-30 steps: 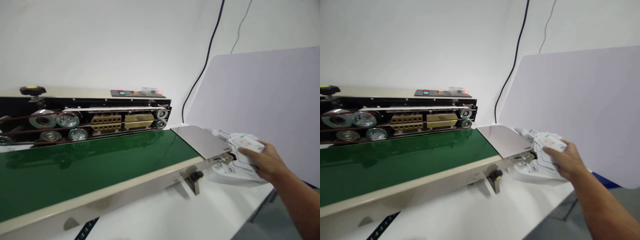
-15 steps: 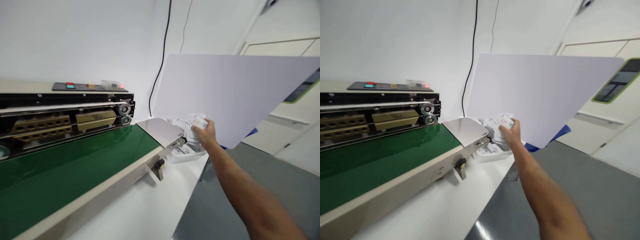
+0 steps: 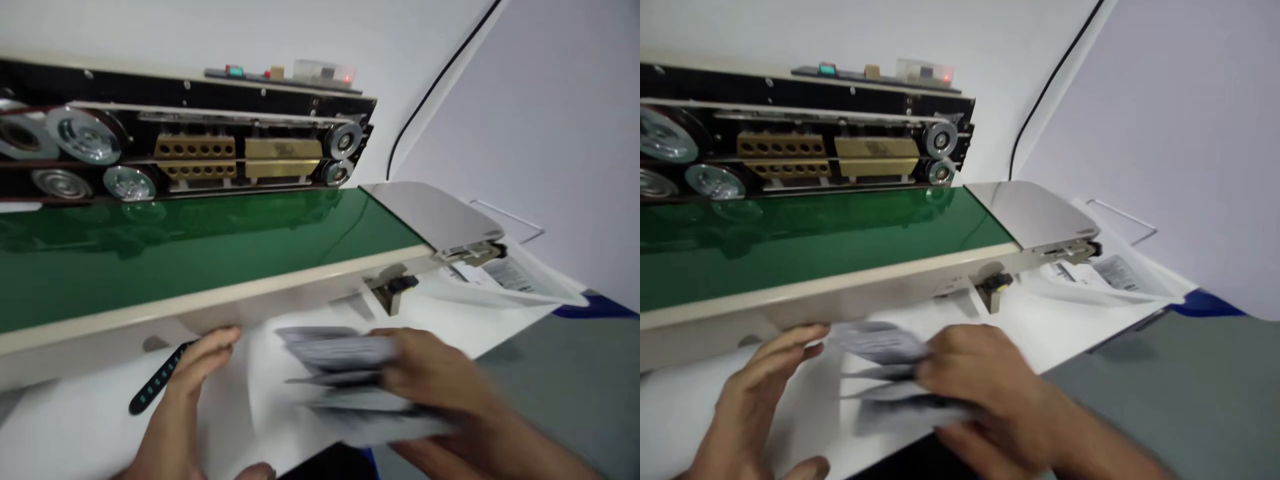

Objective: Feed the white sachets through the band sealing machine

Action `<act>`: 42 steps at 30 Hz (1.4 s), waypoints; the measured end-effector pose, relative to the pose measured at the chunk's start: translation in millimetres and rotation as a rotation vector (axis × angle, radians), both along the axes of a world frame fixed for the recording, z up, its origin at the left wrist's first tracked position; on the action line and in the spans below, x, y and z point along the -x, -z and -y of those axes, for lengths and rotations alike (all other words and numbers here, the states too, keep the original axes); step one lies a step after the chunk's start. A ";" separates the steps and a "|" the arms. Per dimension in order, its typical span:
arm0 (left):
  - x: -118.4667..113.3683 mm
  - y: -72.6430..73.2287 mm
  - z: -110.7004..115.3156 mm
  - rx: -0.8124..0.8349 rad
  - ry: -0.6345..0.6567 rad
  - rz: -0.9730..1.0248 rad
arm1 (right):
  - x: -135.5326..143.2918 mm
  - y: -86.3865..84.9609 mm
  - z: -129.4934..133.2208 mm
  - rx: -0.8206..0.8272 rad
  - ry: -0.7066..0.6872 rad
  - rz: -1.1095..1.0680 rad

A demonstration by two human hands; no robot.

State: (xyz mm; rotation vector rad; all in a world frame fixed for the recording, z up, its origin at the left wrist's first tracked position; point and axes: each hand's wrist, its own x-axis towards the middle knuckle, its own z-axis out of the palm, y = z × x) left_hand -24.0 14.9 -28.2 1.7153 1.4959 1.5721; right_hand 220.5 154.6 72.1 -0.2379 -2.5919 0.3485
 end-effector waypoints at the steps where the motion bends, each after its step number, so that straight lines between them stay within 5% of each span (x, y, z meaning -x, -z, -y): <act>1: -3.4 -3.1 0.8 -0.015 -0.016 0.045 | 13.3 5.8 -0.5 0.015 -0.130 0.031; 4: -10.4 -12.0 5.5 0.016 -0.050 0.101 | 46.1 16.4 -1.6 -0.004 -0.264 0.186; 11: -2.9 -16.4 -1.9 0.359 -0.180 -0.185 | 67.7 28.0 11.1 -0.135 -0.121 0.311; 15: -2.9 -16.9 -11.1 0.403 -0.064 -0.222 | 62.6 33.7 6.4 -0.090 -0.034 0.319; 19: -1.6 -20.6 -15.2 0.337 0.117 -0.299 | 72.1 30.6 5.4 0.010 -0.131 0.257; 23: 3.6 -24.4 -15.8 0.305 0.152 -0.277 | 77.7 23.4 10.7 0.089 -0.212 0.139; 28: 7.1 -27.2 -15.8 0.345 0.135 -0.246 | 47.9 28.2 9.9 -0.082 -0.004 0.104; 32: 4.5 -25.1 -17.0 0.302 0.109 -0.236 | 23.6 49.2 7.2 0.196 0.120 0.116; 36: -2.8 -20.3 -14.7 0.392 0.017 -0.178 | 29.4 67.5 21.1 0.551 0.025 0.051; 42: -6.3 -14.8 -9.0 0.390 -0.088 -0.065 | 61.3 72.1 39.7 0.563 0.049 -0.112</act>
